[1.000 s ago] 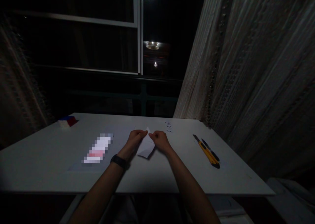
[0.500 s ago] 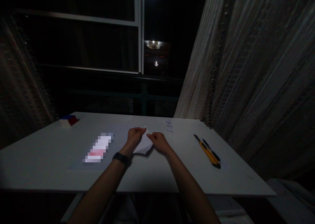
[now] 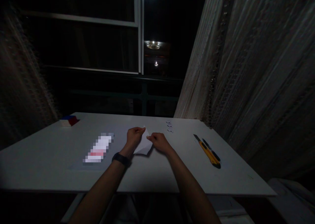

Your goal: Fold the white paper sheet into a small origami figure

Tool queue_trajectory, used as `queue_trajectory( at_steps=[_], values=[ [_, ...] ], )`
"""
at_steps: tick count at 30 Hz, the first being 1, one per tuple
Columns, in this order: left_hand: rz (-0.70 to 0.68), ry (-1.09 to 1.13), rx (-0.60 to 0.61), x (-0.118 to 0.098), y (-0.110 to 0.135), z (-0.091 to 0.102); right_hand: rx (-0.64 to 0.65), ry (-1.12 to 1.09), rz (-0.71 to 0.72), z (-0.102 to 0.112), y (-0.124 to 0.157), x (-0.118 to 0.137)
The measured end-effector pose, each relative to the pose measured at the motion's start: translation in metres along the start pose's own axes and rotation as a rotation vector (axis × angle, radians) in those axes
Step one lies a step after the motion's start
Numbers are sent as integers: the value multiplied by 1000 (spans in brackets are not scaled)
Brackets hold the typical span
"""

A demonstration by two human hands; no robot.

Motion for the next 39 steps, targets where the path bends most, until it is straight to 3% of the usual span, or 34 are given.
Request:
queue_trajectory(
  at_steps=[7, 11, 17, 22, 25, 33, 39],
  values=[
    [-25, -15, -22, -5, 0, 4, 5, -21, -7, -1, 0, -2],
    [41, 162, 8, -7, 3, 1, 4, -143, -19, -1, -2, -5],
    [182, 461, 99, -14, 11, -8, -43, -69, -4, 4, -2, -3],
    [188, 548, 28, -14, 10, -3, 24, -135, -4, 0, -1, -3],
    [173, 551, 9, -15, 10, -1, 48, -200, 1, -2, -2, -4],
    [150, 554, 105, -10, 11, -7, 18, -470, -95, -7, -5, -7],
    [240, 531, 203, -4, 19, -17, -83, -490, -129, -6, -11, -19]
  ],
)
Point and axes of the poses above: each hand's wrist, its own y-axis away from the middle knuckle, its own z-axis out of the back of the hand, x = y × z, the point moved 6 cm from there along -y, towards the middle knuckle, and after that the axes turned 9 degrees about -z, right-handed, at the moved point
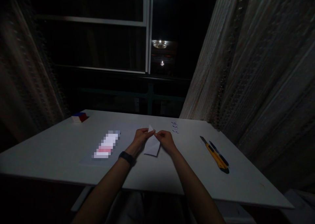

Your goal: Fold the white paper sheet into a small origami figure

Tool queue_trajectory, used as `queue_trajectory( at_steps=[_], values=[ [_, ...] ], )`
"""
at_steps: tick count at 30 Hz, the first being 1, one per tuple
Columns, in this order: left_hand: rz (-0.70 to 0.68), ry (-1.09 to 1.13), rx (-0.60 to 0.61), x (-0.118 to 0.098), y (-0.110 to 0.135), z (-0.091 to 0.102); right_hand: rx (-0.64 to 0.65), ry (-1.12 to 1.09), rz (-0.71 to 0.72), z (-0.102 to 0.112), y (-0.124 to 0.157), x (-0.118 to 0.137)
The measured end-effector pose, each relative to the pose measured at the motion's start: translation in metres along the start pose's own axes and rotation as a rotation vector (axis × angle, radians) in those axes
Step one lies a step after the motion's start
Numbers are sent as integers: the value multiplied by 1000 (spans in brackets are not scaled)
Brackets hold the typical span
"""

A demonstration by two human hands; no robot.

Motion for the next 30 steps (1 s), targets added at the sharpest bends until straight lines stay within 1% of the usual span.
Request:
queue_trajectory(
  at_steps=[2, 6, 10, 15, 19, 23, 27, 30],
  values=[
    [17, -23, -9, 2, 2, 0, -32, -20, 7, 2, -2, -2],
    [-8, -84, -74, 0, 4, 3, -57, -60, -20, 4, -1, -2],
    [-3, -87, -97, -1, 5, 3, -3, -138, -56, 2, 1, -1],
    [1, -73, -139, -3, 5, 4, 29, -229, -144, 2, -1, -6],
    [-6, -50, -162, -2, 2, 6, 58, -254, -172, 3, 1, -6],
    [-36, -32, -233, -3, 0, 12, 134, -256, -198, 2, 5, -2],
    [-31, 32, -303, -2, -2, 17, 200, -187, -165, 8, 7, 5],
    [-31, 85, -320, -1, -2, 17, 192, -157, -163, 16, 4, 5]
  ],
)
Point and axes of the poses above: each hand's wrist, its own y-axis away from the middle knuckle, its own z-axis out of the back of the hand, x = y × z, the point moved 6 cm from there along -y, towards the middle knuckle, and after that the axes turned 9 degrees about -z, right-handed, at the moved point
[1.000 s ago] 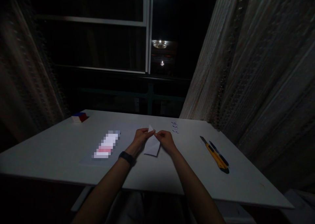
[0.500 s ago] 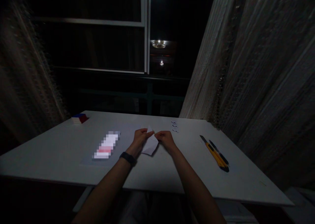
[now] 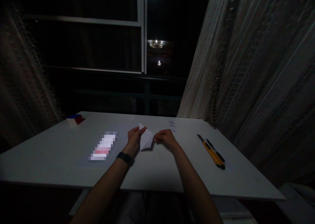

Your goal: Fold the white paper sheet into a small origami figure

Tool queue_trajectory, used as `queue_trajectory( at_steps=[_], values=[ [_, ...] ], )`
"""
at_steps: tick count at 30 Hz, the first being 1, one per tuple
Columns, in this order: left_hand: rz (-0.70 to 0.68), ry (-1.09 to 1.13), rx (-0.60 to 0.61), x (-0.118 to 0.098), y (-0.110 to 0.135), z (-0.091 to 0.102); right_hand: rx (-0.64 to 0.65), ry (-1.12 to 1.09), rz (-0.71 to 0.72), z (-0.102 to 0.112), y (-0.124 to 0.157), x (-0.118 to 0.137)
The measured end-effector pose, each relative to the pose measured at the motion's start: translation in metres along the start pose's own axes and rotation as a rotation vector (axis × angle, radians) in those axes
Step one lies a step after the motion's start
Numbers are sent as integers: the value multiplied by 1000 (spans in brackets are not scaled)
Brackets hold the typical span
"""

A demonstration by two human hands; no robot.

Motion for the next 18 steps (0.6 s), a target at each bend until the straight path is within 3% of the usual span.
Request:
queue_trajectory(
  at_steps=[3, 9, 18],
  values=[
    [9, 40, 39, 2, 3, -6, -52, -52, 21, 3, -4, -2],
    [37, 78, 254, 4, 12, -24, -92, 65, 50, -1, -4, -4],
    [261, -304, 750, -13, 28, -25, 218, 259, -124, 21, 18, 11]
  ],
)
Point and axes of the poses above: each hand's wrist, its own y-axis away from the middle knuckle, its own z-axis out of the back of the hand, x = y × z, the point moved 6 cm from there along -y, towards the middle knuckle, and after that the axes turned 9 degrees about -z, right-handed, at the moved point
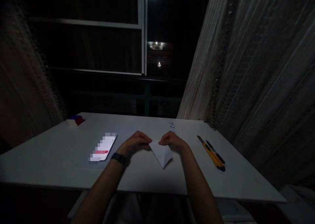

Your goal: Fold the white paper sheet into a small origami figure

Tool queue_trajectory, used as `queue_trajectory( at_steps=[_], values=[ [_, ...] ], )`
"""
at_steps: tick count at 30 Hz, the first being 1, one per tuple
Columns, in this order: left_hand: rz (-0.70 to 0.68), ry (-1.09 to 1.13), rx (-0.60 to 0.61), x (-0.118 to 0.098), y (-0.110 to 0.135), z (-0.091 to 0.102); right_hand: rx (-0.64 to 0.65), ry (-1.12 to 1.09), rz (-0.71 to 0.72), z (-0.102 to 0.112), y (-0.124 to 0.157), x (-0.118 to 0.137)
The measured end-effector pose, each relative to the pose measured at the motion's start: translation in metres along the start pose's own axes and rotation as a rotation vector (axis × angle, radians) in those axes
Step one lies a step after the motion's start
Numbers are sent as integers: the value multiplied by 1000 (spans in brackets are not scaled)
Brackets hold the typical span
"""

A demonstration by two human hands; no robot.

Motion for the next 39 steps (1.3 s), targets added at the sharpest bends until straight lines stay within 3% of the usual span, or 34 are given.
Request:
queue_trajectory(
  at_steps=[6, 11, 24, 29, 33, 34, 39],
  values=[
    [18, -140, 178, -2, 2, -12, 161, 118, -19, -6, 7, 4],
    [23, -172, 223, 1, 2, -16, 143, 80, -8, -8, 9, 6],
    [72, -184, 337, -19, 17, -13, 94, 61, -6, 5, 12, -1],
    [46, -155, 223, -24, 20, 8, 51, -10, -22, 14, 12, -5],
    [-54, -22, -103, -25, 11, 25, -45, -35, -15, 17, 10, -3],
    [-83, 27, -171, -24, 9, 24, -72, -35, -11, 16, 8, -1],
    [-93, 36, -166, -6, -7, -8, -150, -123, -11, 5, -2, 1]
  ],
)
Point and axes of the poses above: each hand's wrist, its own y-axis away from the middle knuckle, its own z-axis out of the back of the hand, x = y × z, the point moved 6 cm from there along -y, towards the middle knuckle, and after that the axes turned 9 degrees about -z, right-handed, at the moved point
